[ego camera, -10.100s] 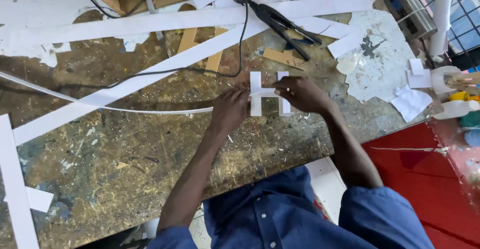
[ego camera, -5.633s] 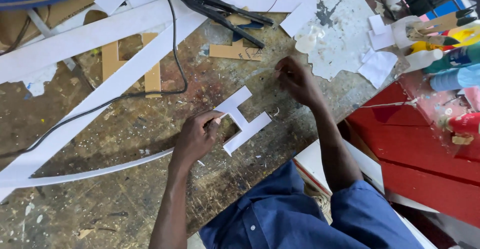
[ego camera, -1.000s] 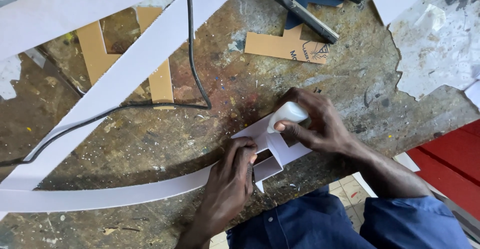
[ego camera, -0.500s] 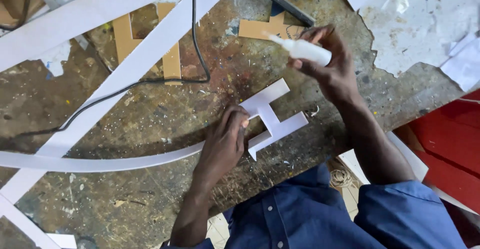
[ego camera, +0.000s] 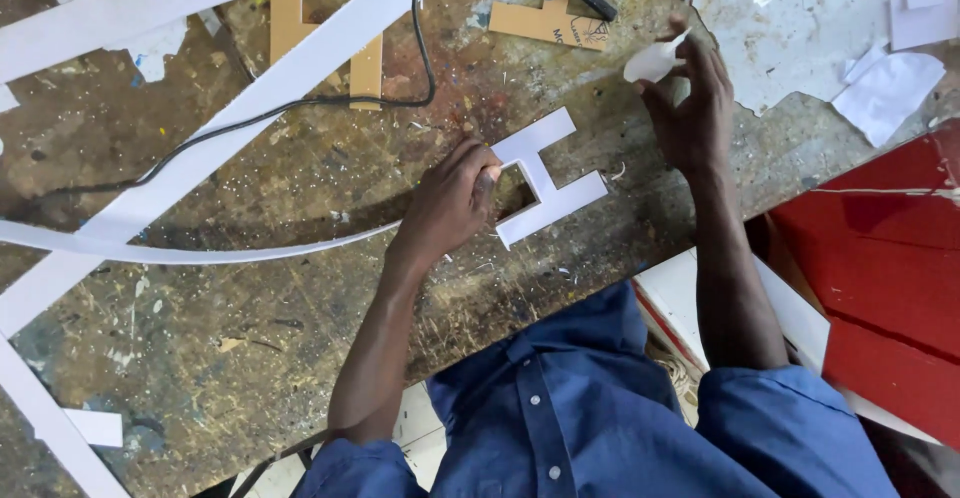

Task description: Attaching side strips to a 3D letter 'H' using glue and a heat tool in a sign shop.

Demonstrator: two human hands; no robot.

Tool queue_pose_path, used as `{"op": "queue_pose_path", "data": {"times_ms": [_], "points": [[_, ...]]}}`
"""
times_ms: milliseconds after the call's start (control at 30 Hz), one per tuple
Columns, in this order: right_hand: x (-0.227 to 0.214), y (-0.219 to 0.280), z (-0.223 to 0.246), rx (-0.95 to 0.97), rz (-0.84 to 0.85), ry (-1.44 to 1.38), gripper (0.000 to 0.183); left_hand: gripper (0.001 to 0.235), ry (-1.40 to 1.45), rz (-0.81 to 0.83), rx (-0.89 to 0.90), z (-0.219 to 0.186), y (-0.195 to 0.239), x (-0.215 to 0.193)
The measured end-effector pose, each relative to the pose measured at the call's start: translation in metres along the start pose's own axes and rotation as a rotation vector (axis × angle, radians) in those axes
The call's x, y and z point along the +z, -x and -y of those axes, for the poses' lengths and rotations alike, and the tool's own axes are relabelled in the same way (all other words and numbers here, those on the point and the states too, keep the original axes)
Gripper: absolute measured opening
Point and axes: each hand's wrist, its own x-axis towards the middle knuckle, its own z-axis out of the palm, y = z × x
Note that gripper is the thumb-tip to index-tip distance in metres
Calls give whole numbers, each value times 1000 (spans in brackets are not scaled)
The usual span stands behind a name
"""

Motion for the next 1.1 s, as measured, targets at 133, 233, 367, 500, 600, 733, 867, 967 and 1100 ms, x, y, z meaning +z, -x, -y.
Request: {"op": "queue_pose_path", "data": {"times_ms": [133,233,367,500,600,733,867,967,1100], "points": [[8,13,29,-37,-244,52,62,8,21,-15,3,15,-5,5],[15,21,75,-55,-294,-121,28,17,-8,-6,-12,26,-9,4],[26,0,129,-179,239,-262,15,11,25,-10,89,18,-11,-4],[30,-27,163,-248,529,-166,7,7,60,-11,85,18,-14,-2],[50,-25,138,-230,611,-76,3,8,88,-7,105,20,-12,-1],[47,-35,143,-222,694,-36,5,21,-1,-34,54,19,7,6],[49,-37,137,-219,712,-11,6,37,-403,-125,84,27,39,9],[49,-36,136,-218,720,-18,8,40,-607,-238,154,37,51,14],[51,-36,137,-207,718,-12,8,37,-651,-353,213,31,48,21]]}}
